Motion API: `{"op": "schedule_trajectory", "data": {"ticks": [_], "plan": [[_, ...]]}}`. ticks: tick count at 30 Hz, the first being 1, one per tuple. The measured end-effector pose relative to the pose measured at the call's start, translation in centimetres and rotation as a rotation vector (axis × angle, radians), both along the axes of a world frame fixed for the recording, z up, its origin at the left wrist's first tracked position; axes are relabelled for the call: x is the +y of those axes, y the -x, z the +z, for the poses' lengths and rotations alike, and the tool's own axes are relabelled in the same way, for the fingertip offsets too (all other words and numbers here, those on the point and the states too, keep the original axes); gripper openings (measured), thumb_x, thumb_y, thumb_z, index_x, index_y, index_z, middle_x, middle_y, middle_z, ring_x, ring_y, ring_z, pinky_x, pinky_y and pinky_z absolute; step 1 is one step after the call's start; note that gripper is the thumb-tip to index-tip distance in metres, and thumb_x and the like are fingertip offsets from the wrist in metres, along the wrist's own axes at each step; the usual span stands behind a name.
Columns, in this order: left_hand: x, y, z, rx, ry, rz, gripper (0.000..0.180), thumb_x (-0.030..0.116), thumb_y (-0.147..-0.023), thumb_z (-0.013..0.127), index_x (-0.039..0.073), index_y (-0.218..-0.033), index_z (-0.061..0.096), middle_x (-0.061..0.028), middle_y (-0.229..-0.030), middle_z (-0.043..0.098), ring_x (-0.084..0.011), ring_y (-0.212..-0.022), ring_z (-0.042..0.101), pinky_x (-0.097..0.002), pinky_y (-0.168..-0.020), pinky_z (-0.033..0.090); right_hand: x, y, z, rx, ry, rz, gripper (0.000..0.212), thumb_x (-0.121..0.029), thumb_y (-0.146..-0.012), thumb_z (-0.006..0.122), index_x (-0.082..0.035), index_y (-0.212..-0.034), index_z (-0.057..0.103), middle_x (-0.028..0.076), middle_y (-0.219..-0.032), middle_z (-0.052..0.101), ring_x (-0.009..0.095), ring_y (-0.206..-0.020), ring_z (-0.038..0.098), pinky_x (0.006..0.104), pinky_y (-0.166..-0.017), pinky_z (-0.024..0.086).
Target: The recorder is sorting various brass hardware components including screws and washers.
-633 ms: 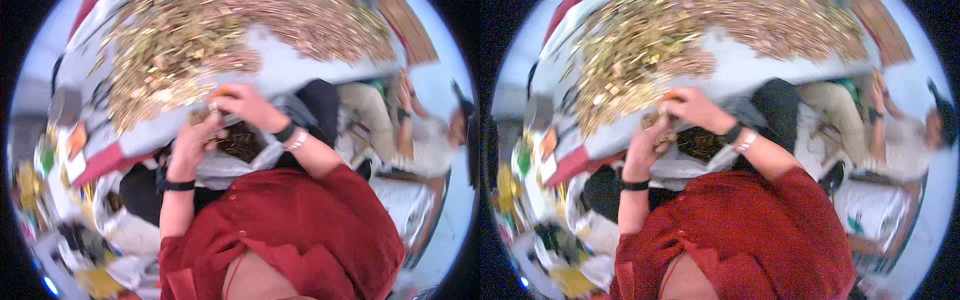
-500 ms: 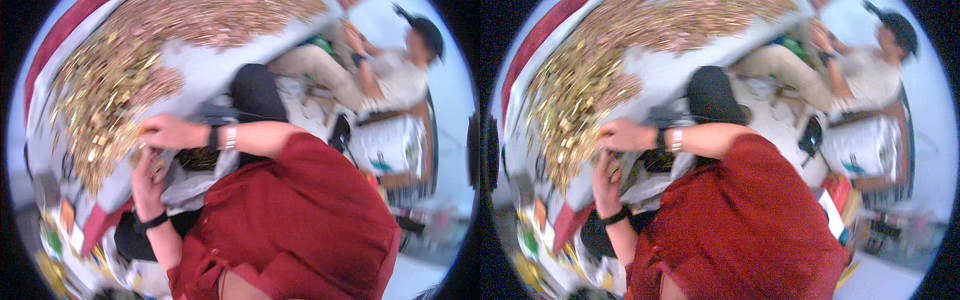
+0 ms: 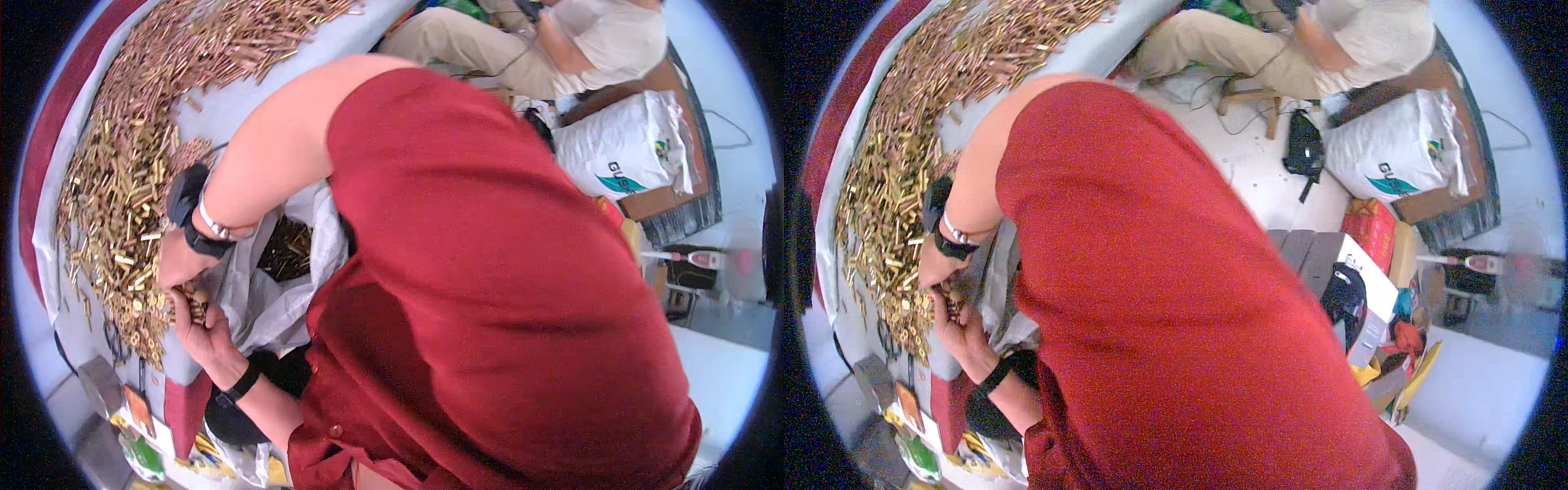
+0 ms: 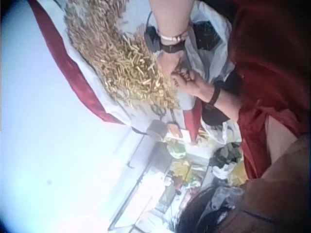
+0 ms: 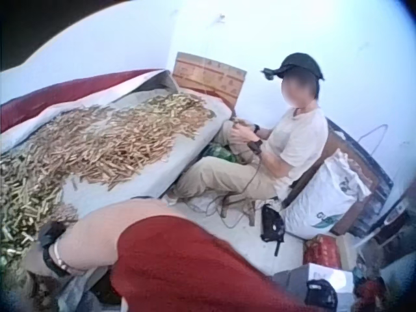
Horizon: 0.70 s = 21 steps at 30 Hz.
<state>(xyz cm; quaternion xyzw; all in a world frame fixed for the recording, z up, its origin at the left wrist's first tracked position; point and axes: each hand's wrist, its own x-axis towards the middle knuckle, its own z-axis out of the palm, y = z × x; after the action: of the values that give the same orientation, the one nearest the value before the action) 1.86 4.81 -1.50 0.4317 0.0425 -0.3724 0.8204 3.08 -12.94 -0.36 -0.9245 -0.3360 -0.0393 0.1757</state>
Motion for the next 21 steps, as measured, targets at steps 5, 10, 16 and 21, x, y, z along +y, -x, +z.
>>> {"op": "schedule_trajectory", "data": {"ticks": [5,10,16,21], "plan": [[-0.3,1.2,1.5,-0.041,0.081,-0.025,0.011,0.018,-0.092,0.056,0.009,-0.098,0.055,-0.0004,-0.078,0.056,-0.0068,-0.058,0.052,-0.0158,-0.036,0.028,0.8,1.9,-0.6,0.461,-0.739,-0.384,0.022,-0.025,-0.076,0.061,-0.006,-0.085,0.069,0.008,-0.074,0.067,0.016,-0.068,0.061,0.0337,-0.061,0.049],[-1.7,2.3,2.5,-0.046,-0.081,0.064,0.015,0.015,-0.086,0.065,0.011,-0.096,0.053,-0.0018,-0.074,0.058,-0.0099,-0.053,0.056,-0.0175,-0.035,0.028,-1.3,6.4,2.7,0.469,-0.930,-0.695,0.027,-0.025,-0.081,0.054,-0.002,-0.084,0.066,0.016,-0.074,0.065,0.021,-0.068,0.061,0.0372,-0.065,0.048],[-1.2,2.5,2.6,0.003,-0.096,0.044,0.019,0.018,-0.086,0.065,0.007,-0.099,0.055,-0.0067,-0.084,0.062,-0.0136,-0.059,0.062,-0.0186,-0.035,0.034,-4.1,8.0,-0.1,0.009,-0.642,-0.709,0.015,-0.016,-0.082,0.059,-0.003,-0.088,0.062,0.016,-0.086,0.062,0.032,-0.083,0.060,0.0403,-0.072,0.047],[-1.3,2.6,3.0,0.022,-0.100,-0.007,0.020,0.017,-0.084,0.065,0.007,-0.100,0.057,-0.0085,-0.086,0.064,-0.0152,-0.064,0.064,-0.0203,-0.040,0.039,-3.2,6.7,-0.9,-0.102,-0.488,-0.694,0.013,-0.016,-0.080,0.063,-0.004,-0.084,0.058,0.014,-0.084,0.058,0.033,-0.081,0.058,0.0425,-0.068,0.047]]}}
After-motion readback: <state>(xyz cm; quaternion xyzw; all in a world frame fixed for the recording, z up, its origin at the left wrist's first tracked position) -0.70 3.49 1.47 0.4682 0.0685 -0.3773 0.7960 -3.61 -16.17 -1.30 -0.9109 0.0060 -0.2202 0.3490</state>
